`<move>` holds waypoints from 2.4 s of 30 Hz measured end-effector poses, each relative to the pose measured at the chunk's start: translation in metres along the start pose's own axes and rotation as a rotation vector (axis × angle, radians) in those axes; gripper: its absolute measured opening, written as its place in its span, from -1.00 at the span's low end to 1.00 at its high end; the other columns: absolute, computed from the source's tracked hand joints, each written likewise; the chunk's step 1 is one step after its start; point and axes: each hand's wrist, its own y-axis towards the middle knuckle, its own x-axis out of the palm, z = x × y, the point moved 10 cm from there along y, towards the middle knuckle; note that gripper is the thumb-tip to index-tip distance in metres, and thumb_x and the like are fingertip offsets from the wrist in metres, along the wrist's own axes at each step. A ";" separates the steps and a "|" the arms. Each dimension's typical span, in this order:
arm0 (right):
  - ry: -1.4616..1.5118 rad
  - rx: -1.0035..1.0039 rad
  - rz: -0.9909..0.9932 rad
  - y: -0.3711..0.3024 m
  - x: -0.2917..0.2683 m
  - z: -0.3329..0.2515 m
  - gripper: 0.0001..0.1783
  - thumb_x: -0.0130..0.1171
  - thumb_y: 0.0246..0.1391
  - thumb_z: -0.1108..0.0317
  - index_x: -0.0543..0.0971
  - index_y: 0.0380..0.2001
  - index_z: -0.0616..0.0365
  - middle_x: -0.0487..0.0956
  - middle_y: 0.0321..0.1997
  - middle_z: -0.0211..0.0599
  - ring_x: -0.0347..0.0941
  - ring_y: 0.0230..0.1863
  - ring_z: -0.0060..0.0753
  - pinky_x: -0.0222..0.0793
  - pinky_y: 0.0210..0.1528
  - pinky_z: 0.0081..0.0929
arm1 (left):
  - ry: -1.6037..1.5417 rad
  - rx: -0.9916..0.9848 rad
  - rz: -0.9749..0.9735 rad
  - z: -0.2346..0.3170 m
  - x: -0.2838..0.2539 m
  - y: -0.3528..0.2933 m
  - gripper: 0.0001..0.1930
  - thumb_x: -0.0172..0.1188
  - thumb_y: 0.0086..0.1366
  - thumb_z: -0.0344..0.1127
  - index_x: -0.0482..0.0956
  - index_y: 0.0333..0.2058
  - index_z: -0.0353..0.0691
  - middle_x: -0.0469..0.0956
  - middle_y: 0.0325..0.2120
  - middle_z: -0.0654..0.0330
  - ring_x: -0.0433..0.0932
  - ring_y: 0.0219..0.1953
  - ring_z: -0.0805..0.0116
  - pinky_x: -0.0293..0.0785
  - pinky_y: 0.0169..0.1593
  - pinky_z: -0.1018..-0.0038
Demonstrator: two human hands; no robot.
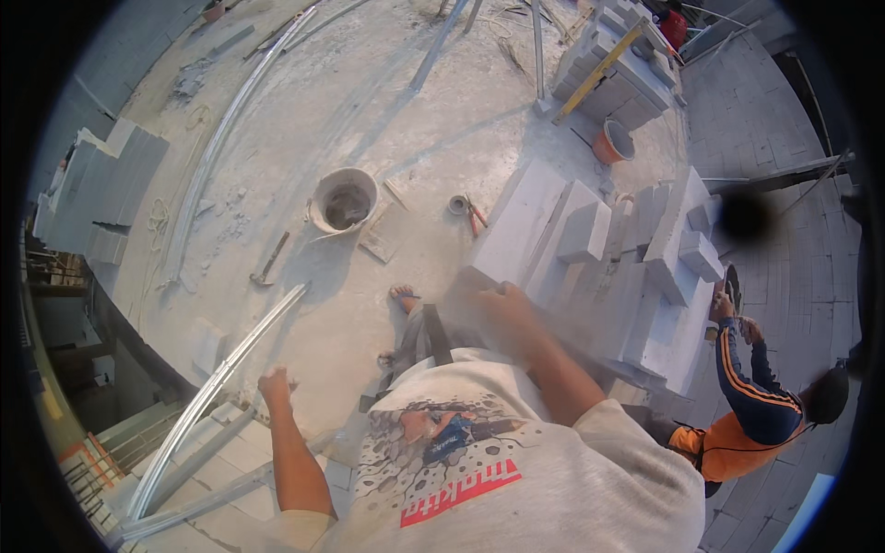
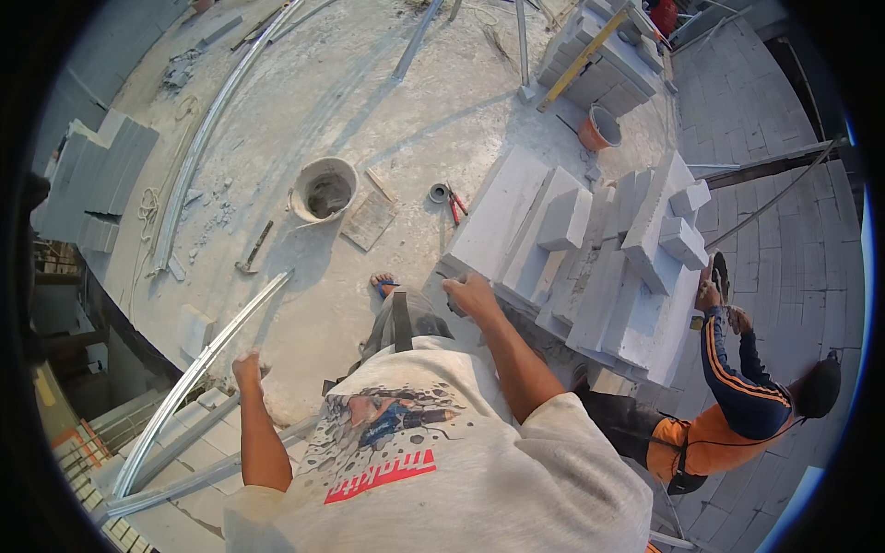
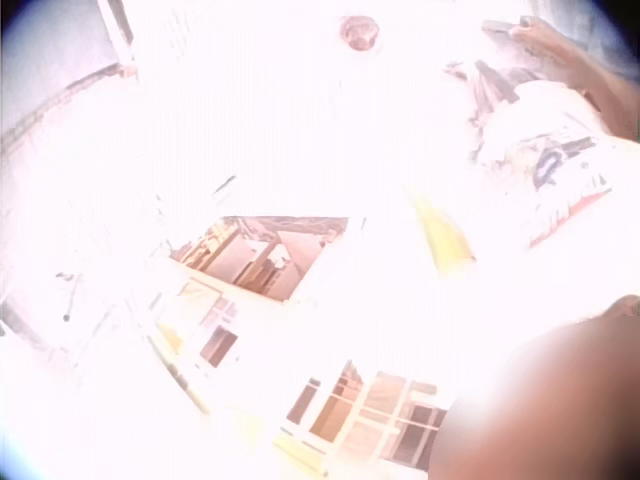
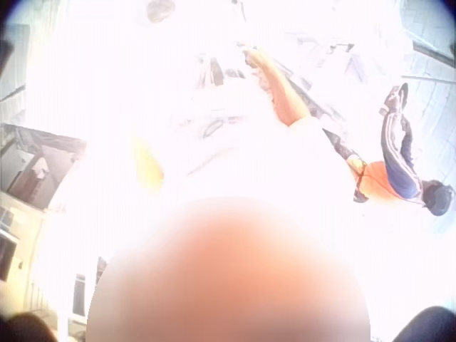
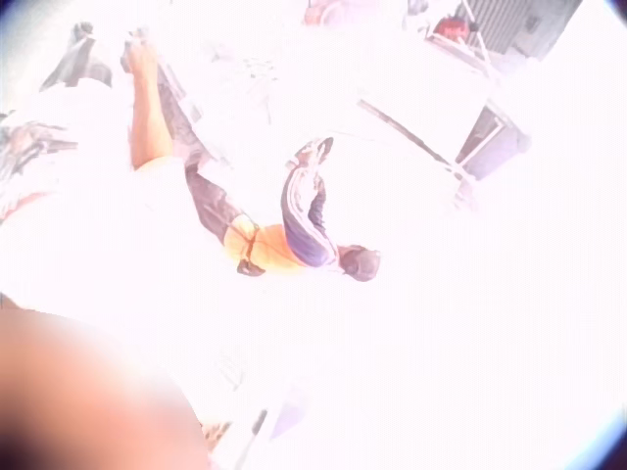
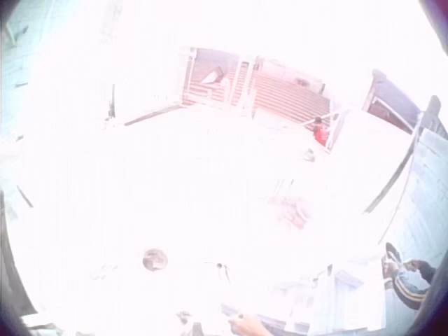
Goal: The person measures a wall section with a tape measure, then picks up an aerated concrete block, scores it with a utility knife, and breaks it to size. The person places the cut block onto the wall and adjusts its position.
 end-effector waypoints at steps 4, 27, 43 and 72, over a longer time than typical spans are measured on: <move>0.059 0.237 -0.011 0.022 0.011 0.031 -0.57 0.24 -0.04 0.14 0.55 -0.27 0.35 0.61 -0.37 -0.07 0.53 -0.37 -0.29 0.42 -0.27 -0.35 | -0.174 0.207 -0.239 0.134 0.083 -0.029 -0.53 0.14 0.26 -0.37 0.40 0.13 -0.39 0.55 -0.43 0.21 0.53 -0.43 0.49 0.53 -0.37 0.52; -0.536 -1.070 -0.700 0.044 0.381 -0.396 -0.61 0.13 0.09 0.12 0.61 -0.24 0.25 0.61 -0.28 0.18 0.55 -0.16 0.23 0.44 -0.08 -0.08 | -0.402 -0.146 -0.031 0.037 -0.039 0.024 -0.60 0.27 0.22 0.01 0.54 -0.20 -0.22 0.55 -0.48 0.24 0.57 -0.41 0.44 0.54 -0.41 0.44; -1.029 -0.769 -0.329 0.429 0.422 -0.504 -0.72 0.13 -0.01 0.23 0.60 -0.38 0.26 0.61 -0.26 0.21 0.55 -0.13 0.22 0.48 -0.06 -0.05 | -0.302 -0.483 0.045 0.061 -0.102 0.223 -0.58 0.34 0.12 0.00 0.54 -0.24 -0.22 0.49 -0.52 0.28 0.47 -0.53 0.48 0.49 -0.51 0.50; -1.508 -0.393 -0.538 0.870 0.885 -0.596 -0.66 0.06 -0.03 0.37 0.55 -0.13 0.19 0.63 -0.12 0.03 0.56 -0.03 0.05 0.45 0.02 -0.15 | -0.350 -1.328 -0.165 0.220 0.085 0.481 -0.61 0.37 0.14 -0.13 0.56 -0.16 -0.28 0.56 -0.42 0.26 0.51 -0.41 0.55 0.44 -0.35 0.58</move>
